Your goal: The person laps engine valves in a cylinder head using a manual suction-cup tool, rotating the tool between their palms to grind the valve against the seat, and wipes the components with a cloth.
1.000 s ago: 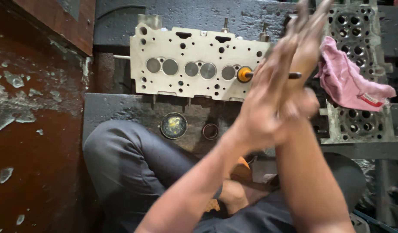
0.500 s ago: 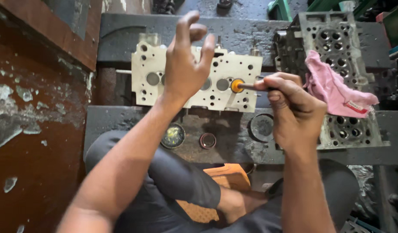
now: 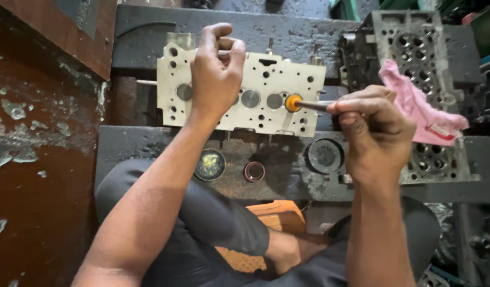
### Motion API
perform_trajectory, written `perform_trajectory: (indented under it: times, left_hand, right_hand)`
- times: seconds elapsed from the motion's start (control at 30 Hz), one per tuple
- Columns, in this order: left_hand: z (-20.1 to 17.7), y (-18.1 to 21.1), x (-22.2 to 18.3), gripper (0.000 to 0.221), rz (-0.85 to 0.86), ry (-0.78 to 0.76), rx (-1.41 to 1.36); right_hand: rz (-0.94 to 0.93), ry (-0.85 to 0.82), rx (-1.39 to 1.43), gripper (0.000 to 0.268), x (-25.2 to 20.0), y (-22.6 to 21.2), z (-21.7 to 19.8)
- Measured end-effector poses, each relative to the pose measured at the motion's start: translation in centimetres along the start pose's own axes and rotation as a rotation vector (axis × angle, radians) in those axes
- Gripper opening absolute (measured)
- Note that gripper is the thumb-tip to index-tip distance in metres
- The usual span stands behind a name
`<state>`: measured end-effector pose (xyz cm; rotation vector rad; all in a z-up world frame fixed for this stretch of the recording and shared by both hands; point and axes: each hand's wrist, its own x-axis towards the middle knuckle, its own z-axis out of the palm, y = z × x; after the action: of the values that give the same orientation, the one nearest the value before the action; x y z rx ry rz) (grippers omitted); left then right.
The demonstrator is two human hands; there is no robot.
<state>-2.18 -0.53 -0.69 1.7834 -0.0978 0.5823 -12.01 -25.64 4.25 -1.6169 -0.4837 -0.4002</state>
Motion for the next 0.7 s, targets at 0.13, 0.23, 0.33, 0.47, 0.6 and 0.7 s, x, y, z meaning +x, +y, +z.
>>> perform_trajectory:
  times: [0.13, 0.23, 0.33, 0.47, 0.6, 0.7]
  left_hand:
    - [0.4, 0.2, -0.3, 0.030, -0.003, -0.020, 0.013]
    - [0.5, 0.6, -0.5, 0.030, -0.004, -0.031, 0.041]
    - [0.2, 0.8, -0.5, 0.030, -0.001, -0.049, 0.045]
    - [0.7, 1.3, -0.6, 0.031, -0.020, -0.072, 0.045]
    - [0.8, 1.0, -0.5, 0.029, 0.009, -0.073, 0.055]
    - [0.8, 0.9, -0.8, 0.029, 0.030, -0.074, 0.053]
  right_hand:
    - [0.030, 0.019, 0.049, 0.020, 0.2, -0.3, 0.2]
    - [0.007, 0.075, 0.048, 0.021, 0.5, -1.4, 1.0]
    - [0.075, 0.149, 0.165, 0.017, 0.6, -2.0, 1.7]
    - [0.097, 0.122, 0.257, 0.017, 0.7, -2.1, 1.8]
    - [0.085, 0.048, 0.329, 0.018, 0.4, -0.1, 1.5]
    - [0.040, 0.103, 0.298, 0.023, 0.7, 0.5, 1.6]
